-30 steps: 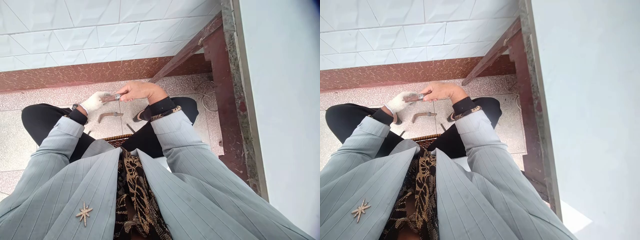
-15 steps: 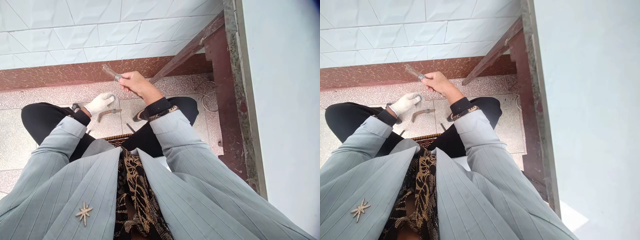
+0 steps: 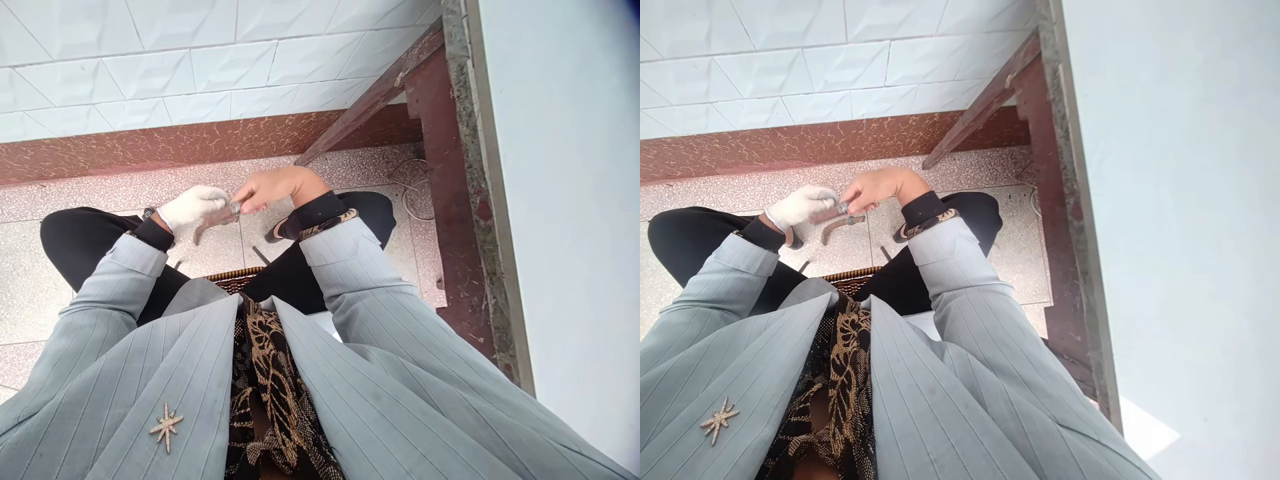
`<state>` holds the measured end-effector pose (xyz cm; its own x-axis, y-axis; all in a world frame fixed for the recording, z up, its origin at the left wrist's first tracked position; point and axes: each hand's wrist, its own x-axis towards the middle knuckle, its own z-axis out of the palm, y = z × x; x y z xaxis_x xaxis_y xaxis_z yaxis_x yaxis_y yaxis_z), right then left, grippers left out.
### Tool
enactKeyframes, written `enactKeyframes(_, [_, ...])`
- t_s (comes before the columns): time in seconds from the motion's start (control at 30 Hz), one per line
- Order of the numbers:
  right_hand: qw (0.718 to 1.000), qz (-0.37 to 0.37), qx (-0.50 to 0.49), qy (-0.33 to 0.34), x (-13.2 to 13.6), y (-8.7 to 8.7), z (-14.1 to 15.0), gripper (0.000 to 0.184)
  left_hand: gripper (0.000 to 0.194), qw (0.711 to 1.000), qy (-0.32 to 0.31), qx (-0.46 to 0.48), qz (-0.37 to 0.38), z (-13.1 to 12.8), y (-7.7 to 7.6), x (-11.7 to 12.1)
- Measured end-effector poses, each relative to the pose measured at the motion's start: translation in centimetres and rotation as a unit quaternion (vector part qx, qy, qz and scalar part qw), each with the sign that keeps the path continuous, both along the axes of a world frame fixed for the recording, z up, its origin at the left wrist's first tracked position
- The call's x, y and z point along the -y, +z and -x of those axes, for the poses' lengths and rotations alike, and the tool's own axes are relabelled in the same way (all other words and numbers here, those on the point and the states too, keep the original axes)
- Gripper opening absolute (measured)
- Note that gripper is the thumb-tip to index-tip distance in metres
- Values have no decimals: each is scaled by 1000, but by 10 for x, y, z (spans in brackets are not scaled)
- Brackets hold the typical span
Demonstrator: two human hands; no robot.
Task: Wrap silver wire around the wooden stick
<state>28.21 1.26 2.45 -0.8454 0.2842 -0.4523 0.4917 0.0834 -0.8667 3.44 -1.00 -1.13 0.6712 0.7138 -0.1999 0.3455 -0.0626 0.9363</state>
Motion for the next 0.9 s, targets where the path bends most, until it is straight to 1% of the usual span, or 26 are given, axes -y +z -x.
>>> enactKeyframes(0.03, [997,-15,-53,-56,0,3,-4,18,23,999,30,40,10,1,-2,-2])
enactKeyframes(0.07, [987,-23,-104,-121,1,7,-7,19,26,995,52,79,23,2,-4,-4])
enactKeyframes(0.1, [969,-29,-153,-192,2,10,-9,18,29,992,62,106,34,3,-6,-5])
enactKeyframes(0.17, [919,-28,-219,-326,5,15,-10,14,30,991,41,111,55,2,-5,-4])
enactKeyframes(0.23, [878,-33,-219,-425,6,17,-8,15,28,994,13,83,69,1,0,-1])
enactKeyframes(0.27, [864,-36,-201,-460,5,17,-7,18,28,995,1,69,71,0,4,1])
enactKeyframes(0.33, [848,-43,-164,-503,0,12,-5,25,27,997,-18,55,57,0,13,4])
enactKeyframes(0.4, [846,-58,-129,-515,-5,4,-5,24,26,998,-30,49,32,3,23,5])
enactKeyframes(0.47, [858,-99,-68,-499,-10,-4,-5,21,24,999,-32,38,15,7,32,4])
enactKeyframes(0.57, [879,-181,37,-439,-13,-10,-2,15,22,1000,-5,20,-3,13,42,3])
enactKeyframes(0.63, [891,-225,89,-384,-10,-9,2,11,22,999,21,9,-23,15,45,2])
enactKeyframes(0.7, [910,-242,139,-306,-6,-7,5,11,20,998,44,-7,-48,16,45,2])
enactKeyframes(0.77, [940,-212,176,-200,-2,-6,9,12,19,994,67,-35,-81,17,42,0])
enactKeyframes(0.83, [970,-139,179,-92,1,-5,11,13,19,987,89,-70,-113,17,38,-3])
enactKeyframes(0.9, [986,-65,152,-18,3,-5,12,16,18,981,103,-94,-132,17,34,-6])
